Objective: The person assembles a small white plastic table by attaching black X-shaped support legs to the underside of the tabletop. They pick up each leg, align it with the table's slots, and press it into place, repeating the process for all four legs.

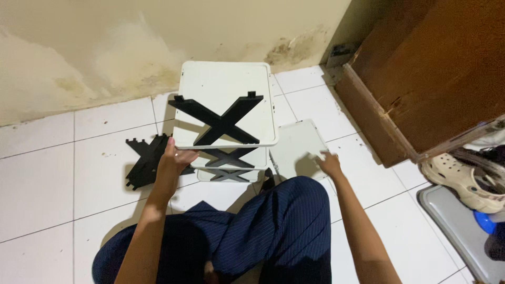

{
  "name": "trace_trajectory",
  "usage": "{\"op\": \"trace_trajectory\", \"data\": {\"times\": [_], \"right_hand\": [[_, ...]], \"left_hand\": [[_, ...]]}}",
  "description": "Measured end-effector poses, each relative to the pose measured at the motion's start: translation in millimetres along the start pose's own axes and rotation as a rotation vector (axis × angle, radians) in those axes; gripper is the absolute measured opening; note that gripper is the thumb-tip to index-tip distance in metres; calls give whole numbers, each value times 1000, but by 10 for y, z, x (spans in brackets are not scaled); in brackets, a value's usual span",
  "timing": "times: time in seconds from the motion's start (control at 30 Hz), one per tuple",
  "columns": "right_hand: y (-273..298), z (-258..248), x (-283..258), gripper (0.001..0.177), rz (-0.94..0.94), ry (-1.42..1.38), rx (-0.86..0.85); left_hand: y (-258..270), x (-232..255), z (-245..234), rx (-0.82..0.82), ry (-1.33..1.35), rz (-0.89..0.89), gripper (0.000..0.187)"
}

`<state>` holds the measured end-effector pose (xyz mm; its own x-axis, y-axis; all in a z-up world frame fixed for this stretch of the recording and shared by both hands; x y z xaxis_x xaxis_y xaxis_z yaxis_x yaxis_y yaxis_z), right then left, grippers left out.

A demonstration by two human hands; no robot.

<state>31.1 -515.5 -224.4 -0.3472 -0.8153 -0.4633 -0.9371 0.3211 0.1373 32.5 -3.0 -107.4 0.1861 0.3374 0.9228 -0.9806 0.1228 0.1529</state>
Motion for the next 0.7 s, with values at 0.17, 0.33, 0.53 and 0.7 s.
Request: {"op": "trace_trajectory", "data": {"times": [0.17, 0.33, 0.53, 0.7], "right_hand": [[135, 229, 481, 69, 383, 64, 128], [250, 221, 418, 65, 339, -48, 232], [253, 141, 234, 63, 408, -18, 195], [282, -61, 157, 65, 225, -38, 204]], "left_hand": [[110, 33, 68, -7, -91, 64, 82], [99, 31, 17, 6, -270, 130, 87], [-78, -346, -597, 241, -255, 238, 65], [-33, -859, -1465, 590, -1018, 232, 39]]}}
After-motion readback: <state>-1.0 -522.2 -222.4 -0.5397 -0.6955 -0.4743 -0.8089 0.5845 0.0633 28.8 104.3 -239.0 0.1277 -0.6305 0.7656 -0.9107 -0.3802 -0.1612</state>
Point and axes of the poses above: each hand's wrist, its own y-axis away from the middle knuckle, its own z-axis out of the palm, x = y × z, the point moved 1 cm from there along -y, towards the middle knuckle, and after that the axes turned 3 degrees about -z, right-handed, at the moved point
